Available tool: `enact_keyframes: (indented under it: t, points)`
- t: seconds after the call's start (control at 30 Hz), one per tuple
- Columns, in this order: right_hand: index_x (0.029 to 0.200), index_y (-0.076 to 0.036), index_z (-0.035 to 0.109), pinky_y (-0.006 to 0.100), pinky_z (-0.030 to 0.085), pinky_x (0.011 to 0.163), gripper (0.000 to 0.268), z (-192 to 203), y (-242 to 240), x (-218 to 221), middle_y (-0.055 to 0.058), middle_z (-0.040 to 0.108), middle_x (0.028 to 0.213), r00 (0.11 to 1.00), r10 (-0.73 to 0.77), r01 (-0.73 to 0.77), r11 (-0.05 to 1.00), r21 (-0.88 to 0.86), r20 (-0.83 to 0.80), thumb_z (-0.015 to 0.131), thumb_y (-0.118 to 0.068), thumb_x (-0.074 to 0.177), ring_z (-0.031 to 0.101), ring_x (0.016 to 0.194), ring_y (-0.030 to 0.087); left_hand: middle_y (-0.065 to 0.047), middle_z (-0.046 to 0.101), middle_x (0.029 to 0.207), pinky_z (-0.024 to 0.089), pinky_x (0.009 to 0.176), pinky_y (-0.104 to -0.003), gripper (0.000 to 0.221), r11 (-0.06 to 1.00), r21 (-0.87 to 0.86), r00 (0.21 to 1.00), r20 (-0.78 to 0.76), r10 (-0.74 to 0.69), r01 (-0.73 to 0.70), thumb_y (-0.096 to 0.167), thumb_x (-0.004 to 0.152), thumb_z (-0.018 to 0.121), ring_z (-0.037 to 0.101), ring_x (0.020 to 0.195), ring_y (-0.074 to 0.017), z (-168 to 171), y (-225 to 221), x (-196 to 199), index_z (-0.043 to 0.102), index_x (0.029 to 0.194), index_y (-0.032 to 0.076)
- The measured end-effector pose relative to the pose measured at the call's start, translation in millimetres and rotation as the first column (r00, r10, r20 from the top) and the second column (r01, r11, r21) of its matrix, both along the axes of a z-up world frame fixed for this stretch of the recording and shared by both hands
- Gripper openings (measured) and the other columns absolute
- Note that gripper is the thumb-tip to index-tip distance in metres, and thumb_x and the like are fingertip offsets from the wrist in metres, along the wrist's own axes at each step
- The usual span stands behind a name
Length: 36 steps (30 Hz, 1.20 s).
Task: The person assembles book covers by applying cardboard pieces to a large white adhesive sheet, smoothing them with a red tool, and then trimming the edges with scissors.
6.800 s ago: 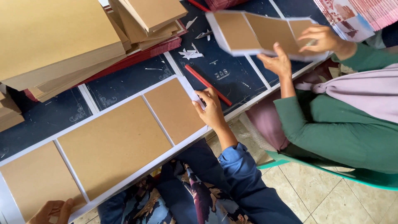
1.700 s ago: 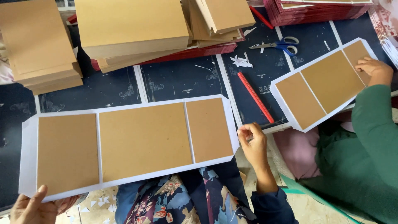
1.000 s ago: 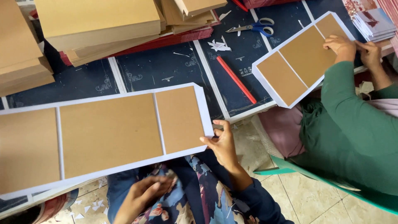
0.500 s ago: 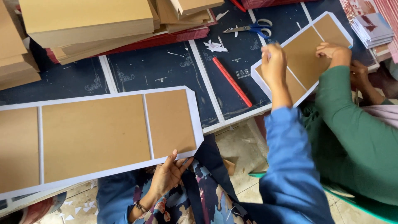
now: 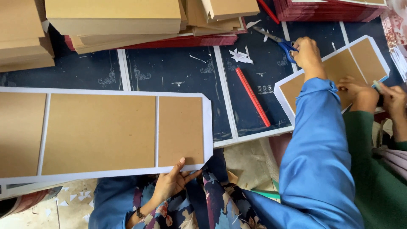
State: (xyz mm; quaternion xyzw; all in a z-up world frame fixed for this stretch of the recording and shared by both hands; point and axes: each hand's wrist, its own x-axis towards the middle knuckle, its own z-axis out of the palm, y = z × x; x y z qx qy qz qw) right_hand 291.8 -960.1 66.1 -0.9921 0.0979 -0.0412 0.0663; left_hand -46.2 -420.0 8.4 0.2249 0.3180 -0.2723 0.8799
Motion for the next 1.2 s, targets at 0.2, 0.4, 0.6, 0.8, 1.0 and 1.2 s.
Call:
enact_keyframes:
  t: [0.2, 0.4, 0.6, 0.8, 1.0, 1.2]
  points:
    - [0.112, 0.009, 0.069, 0.057, 0.051, 0.087, 0.019, 31, 65, -85, 0.031, 0.071, 0.111, 0.990, 0.105, -0.097, 0.992, -0.082, 0.097, 0.073, -0.004, 0.100, 0.065, 0.100, 0.052, -0.017, 0.069, 0.123, 0.054, 0.104, -0.067, 0.039, 0.996, 0.078, 0.994, -0.093, 0.049, -0.041, 0.008, 0.093, 0.064, 0.066, 0.118, -0.0387, 3, 4, -5, 0.057, 0.132, 0.006]
    - [0.092, -0.009, 0.063, 0.040, 0.042, 0.065, 0.028, 55, 203, -255, 0.009, 0.059, 0.085, 0.953, 0.076, -0.181, 0.921, 0.346, 0.294, 0.083, -0.028, 0.095, 0.058, 0.073, 0.024, -0.012, 0.071, 0.117, 0.060, 0.097, -0.060, 0.033, 0.985, 0.163, 0.998, 0.025, 0.059, -0.062, 0.007, 0.093, 0.068, 0.071, 0.105, -0.0368, -19, 20, -5, 0.062, 0.125, 0.004]
    - [0.100, -0.001, 0.069, 0.026, 0.045, 0.061, 0.007, 24, 219, -347, 0.010, 0.064, 0.092, 0.977, 0.160, 0.114, 0.160, 0.980, -0.140, 0.065, -0.002, 0.094, 0.051, 0.070, 0.013, -0.012, 0.070, 0.097, 0.067, 0.090, -0.060, 0.017, 0.986, 0.139, 0.993, 0.095, 0.075, -0.088, 0.006, 0.095, 0.070, 0.071, 0.096, -0.0282, -29, 30, -24, 0.069, 0.088, -0.009]
    - [0.101, 0.007, 0.072, 0.029, 0.046, 0.056, 0.028, 33, 214, -335, 0.016, 0.072, 0.098, 0.876, 0.322, 0.334, 0.131, 0.933, -0.359, 0.068, -0.019, 0.092, 0.060, 0.073, 0.018, -0.015, 0.069, 0.088, 0.045, 0.050, -0.037, 0.021, 0.971, 0.158, 0.979, 0.073, -0.191, 0.178, 0.021, 0.099, 0.068, 0.080, 0.097, -0.0475, -11, 49, -35, 0.064, 0.093, 0.002]
    - [0.100, 0.006, 0.074, 0.029, 0.042, 0.055, 0.043, 32, 216, -303, 0.011, 0.063, 0.082, 0.822, 0.410, 0.355, 0.174, 0.918, -0.396, 0.069, -0.035, 0.089, 0.056, 0.064, 0.017, -0.009, 0.051, 0.083, 0.062, 0.078, -0.043, 0.029, 0.957, 0.249, 0.982, 0.070, -0.173, 0.151, 0.016, 0.098, 0.069, 0.071, 0.082, -0.0326, -8, 55, -40, 0.058, 0.081, -0.004]
    - [0.098, 0.005, 0.075, 0.028, 0.042, 0.055, 0.041, 31, 219, -291, 0.010, 0.063, 0.082, 0.811, 0.425, 0.371, 0.159, 0.915, -0.403, 0.071, -0.035, 0.089, 0.058, 0.062, 0.016, -0.010, 0.039, 0.056, 0.068, 0.090, -0.052, 0.034, 0.907, 0.355, 0.974, -0.082, -0.213, 0.229, 0.021, 0.092, 0.073, 0.067, 0.069, -0.0312, 6, 56, -37, 0.070, 0.087, -0.013]
